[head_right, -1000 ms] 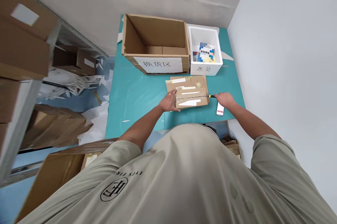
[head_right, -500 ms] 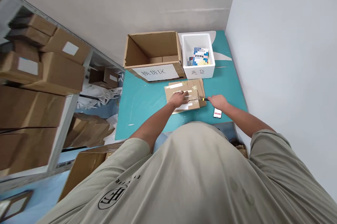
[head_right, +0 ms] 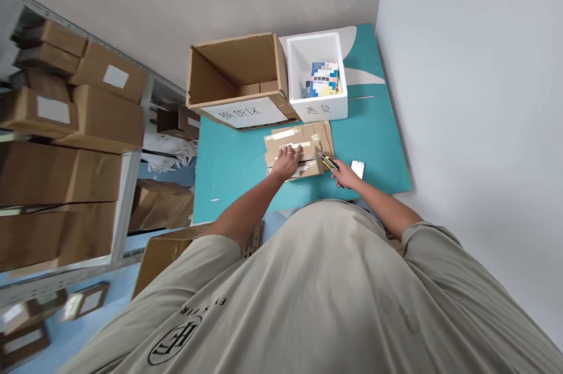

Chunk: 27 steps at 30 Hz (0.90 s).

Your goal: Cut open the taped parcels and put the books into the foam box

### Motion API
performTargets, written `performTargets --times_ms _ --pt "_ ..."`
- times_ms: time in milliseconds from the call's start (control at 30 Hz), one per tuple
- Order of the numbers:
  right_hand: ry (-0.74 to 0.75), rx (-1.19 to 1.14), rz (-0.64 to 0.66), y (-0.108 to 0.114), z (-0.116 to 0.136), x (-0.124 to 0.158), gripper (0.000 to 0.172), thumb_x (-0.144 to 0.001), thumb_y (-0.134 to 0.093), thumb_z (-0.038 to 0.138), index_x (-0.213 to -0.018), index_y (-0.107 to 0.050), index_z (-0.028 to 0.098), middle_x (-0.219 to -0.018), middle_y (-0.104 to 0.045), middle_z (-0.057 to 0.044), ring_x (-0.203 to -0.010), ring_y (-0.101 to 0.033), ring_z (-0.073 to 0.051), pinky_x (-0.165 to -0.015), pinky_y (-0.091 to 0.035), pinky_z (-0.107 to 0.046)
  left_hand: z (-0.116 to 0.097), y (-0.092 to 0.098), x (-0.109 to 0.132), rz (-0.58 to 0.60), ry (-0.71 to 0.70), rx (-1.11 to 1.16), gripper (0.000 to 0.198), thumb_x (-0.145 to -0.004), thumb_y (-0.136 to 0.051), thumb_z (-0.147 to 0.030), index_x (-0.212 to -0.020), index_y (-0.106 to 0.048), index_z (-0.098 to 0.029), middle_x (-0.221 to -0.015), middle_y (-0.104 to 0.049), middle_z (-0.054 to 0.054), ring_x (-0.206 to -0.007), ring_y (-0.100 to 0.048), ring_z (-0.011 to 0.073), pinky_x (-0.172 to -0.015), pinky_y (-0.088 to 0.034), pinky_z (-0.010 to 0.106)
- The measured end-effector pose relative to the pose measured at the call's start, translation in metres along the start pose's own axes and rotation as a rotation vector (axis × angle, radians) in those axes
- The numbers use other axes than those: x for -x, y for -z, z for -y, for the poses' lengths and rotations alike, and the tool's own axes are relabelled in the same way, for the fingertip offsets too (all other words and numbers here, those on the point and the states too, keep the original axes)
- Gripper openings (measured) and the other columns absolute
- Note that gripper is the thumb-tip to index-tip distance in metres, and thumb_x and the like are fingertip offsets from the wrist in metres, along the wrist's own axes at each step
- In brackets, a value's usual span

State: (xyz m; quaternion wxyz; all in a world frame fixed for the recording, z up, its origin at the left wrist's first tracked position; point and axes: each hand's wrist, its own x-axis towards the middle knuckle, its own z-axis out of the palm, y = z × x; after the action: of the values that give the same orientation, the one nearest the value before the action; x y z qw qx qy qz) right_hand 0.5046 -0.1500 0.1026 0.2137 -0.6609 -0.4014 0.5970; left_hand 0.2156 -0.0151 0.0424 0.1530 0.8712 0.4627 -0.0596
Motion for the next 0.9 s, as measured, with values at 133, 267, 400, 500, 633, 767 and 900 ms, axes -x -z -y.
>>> performTargets --times_ms 133,267,400,500,633,767,900 --pt "-0.006 -0.022 0.016 -0.007 0.002 -0.008 0.039 -0.122 -0.062 0.026 -0.161 -0.063 0.028 -0.092 -0.076 0.005 -0.054 -0.062 -0.008 -0.051 -0.052 -0.016 -0.006 -0.005 0.003 -0.011 0.061 -0.014 0.079 -0.111 -0.035 -0.018 -0.188 -0.036 0.000 -0.184 -0.044 0.041 -0.180 -0.034 0.0541 -0.142 -0.023 0.082" --pt "-0.008 0.006 0.002 -0.012 0.007 -0.007 0.043 -0.122 -0.058 0.021 -0.164 -0.064 0.027 -0.093 -0.076 0.003 -0.055 -0.060 -0.009 -0.049 -0.052 -0.017 -0.007 -0.005 0.003 0.001 0.080 0.000 0.080 -0.110 -0.035 -0.017 -0.188 -0.035 0.001 -0.184 -0.042 0.042 -0.180 -0.033 0.0554 -0.141 -0.024 0.084" --pt "-0.006 0.029 -0.036 -0.018 0.010 -0.001 0.045 -0.122 -0.058 0.022 -0.166 -0.065 0.028 -0.095 -0.077 0.002 -0.057 -0.061 -0.010 -0.050 -0.054 -0.018 -0.008 -0.005 0.004 -0.013 0.075 0.019 0.081 -0.110 -0.039 -0.021 -0.188 -0.035 -0.001 -0.183 -0.045 0.042 -0.179 -0.034 0.0569 -0.140 -0.024 0.086" --pt "-0.014 0.028 -0.056 -0.022 0.009 0.002 0.048 -0.121 -0.059 0.023 -0.168 -0.065 0.028 -0.096 -0.077 0.001 -0.058 -0.063 -0.011 -0.050 -0.056 -0.019 -0.009 -0.005 0.005 -0.017 0.084 0.020 0.081 -0.110 -0.041 -0.024 -0.188 -0.036 -0.002 -0.183 -0.046 0.040 -0.178 -0.036 0.0565 -0.141 -0.024 0.085" --pt "0.002 0.037 -0.072 -0.027 0.007 0.003 0.048 -0.121 -0.057 0.024 -0.168 -0.066 0.027 -0.098 -0.076 -0.001 -0.060 -0.064 -0.012 -0.051 -0.056 -0.020 -0.009 -0.005 0.006 -0.019 0.094 0.029 0.082 -0.109 -0.042 -0.024 -0.188 -0.037 -0.002 -0.183 -0.045 0.041 -0.178 -0.036 0.0575 -0.141 -0.023 0.085" --pt "0.015 0.045 -0.090 -0.030 0.004 0.005 0.047 -0.121 -0.056 0.028 -0.166 -0.067 0.030 -0.098 -0.076 -0.002 -0.061 -0.066 -0.013 -0.052 -0.058 -0.021 -0.009 -0.007 0.005 -0.029 0.079 0.039 0.083 -0.108 -0.044 -0.026 -0.188 -0.037 -0.003 -0.181 -0.048 0.041 -0.179 -0.034 0.0572 -0.141 -0.022 0.087" --pt "0.021 0.055 -0.100 -0.031 0.004 0.007 0.046 -0.121 -0.055 0.028 -0.165 -0.069 0.030 -0.097 -0.075 -0.002 -0.061 -0.066 -0.014 -0.052 -0.059 -0.022 -0.010 -0.007 0.005 -0.025 0.085 0.040 0.083 -0.108 -0.045 -0.025 -0.188 -0.037 -0.003 -0.181 -0.048 0.041 -0.179 -0.034 0.0566 -0.141 -0.022 0.086"
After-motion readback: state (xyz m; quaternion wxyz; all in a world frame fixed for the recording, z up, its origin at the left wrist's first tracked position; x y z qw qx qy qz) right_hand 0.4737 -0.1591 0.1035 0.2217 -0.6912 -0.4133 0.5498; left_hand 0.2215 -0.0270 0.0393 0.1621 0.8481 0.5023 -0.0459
